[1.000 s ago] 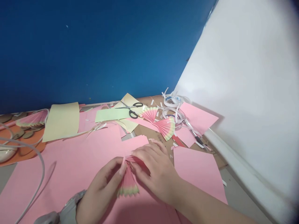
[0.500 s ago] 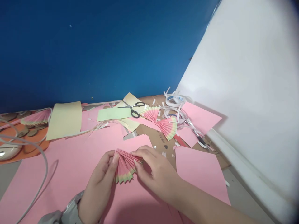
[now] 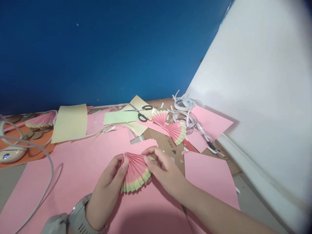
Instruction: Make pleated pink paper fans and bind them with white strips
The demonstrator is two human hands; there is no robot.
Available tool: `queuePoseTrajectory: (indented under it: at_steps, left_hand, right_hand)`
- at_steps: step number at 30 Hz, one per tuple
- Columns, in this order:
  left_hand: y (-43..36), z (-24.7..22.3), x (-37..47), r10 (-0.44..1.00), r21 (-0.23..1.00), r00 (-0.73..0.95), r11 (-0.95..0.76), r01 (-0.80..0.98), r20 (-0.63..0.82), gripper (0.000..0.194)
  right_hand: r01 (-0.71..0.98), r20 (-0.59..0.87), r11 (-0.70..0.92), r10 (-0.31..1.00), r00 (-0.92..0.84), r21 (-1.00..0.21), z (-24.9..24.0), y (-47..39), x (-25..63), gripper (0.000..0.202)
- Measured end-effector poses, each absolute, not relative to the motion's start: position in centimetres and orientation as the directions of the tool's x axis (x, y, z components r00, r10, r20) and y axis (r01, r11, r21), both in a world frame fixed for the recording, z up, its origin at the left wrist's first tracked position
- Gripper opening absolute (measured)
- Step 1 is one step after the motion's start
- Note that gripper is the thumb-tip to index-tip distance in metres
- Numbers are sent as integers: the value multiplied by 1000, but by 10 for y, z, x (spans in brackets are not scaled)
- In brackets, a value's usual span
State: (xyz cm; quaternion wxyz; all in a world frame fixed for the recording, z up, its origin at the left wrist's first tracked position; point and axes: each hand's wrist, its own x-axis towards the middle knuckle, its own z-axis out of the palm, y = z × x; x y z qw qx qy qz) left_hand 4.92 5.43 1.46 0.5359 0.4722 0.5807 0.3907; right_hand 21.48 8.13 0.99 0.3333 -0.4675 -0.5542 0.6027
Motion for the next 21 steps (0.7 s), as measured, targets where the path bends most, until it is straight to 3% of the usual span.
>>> queuePoseTrajectory:
  at_steps: [4,11,17,21]
  left_hand:
    - [54,16,49,961,956,34,267,124,-273,26]
    - [56,17,50,961,961,60,264,78,-269,27]
    - [57,13,51,972,972,40,231,49,-233,26]
    - [56,14,54,972,971,19,234,-39,-234,26]
  right_hand:
    - [19,-235,-246,897,-374,-969,11,84,215,16]
    - [136,-142,-108,950,-278,-985,11,87,216,14]
    - [55,-251,-249,888,-385,-967,13,85,214,15]
    - [84,-200,-181,878,-436,-980,12,83,212,14]
